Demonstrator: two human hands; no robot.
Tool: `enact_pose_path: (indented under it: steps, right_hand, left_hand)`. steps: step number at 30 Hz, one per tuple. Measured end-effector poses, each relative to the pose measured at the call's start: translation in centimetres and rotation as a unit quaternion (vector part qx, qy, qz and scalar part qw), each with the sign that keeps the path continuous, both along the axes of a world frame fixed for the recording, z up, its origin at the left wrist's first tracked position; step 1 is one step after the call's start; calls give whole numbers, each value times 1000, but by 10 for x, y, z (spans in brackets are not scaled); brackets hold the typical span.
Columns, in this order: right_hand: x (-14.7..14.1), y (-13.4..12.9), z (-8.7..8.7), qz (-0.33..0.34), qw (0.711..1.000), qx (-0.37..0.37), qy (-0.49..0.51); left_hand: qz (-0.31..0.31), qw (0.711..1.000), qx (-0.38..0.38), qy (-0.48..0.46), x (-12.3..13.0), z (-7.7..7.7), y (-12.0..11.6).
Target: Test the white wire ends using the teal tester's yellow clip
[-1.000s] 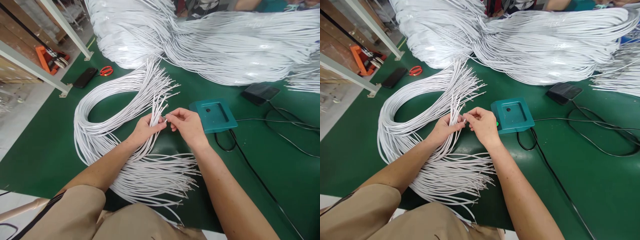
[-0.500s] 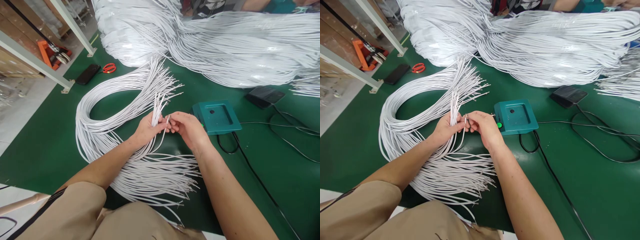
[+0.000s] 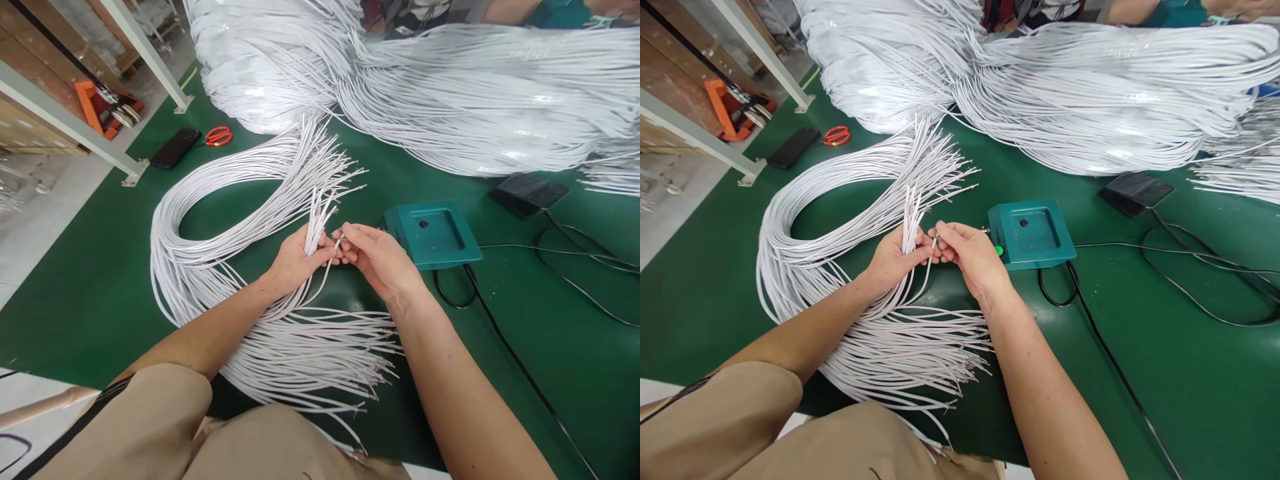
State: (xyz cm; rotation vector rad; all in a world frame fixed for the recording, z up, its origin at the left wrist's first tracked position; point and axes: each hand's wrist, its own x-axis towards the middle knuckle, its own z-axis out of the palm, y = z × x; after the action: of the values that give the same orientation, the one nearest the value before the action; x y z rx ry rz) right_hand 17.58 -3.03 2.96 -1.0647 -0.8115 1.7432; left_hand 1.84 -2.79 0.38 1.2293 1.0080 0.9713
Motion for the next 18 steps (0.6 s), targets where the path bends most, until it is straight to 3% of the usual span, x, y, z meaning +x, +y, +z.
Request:
enact_pose_path:
  steps: [9,13,16,18]
  right_hand:
    - [2,-1,-1,-12,1000,-4,-5]
    - [-2,-3,4,-56,989,53,-127]
    - [-6,-4,3,-85,942,130,-296]
    - [-9,-5,-2,-88,879,208,-421]
  left_hand:
    - [20,1000,5,17,-1,-3,2]
    - [16,1000,17,16,-2,-4,3]
    - [-5,1000,2,-16,-3,-2,3]
    - [-37,998,-32,-50,-4,1,4]
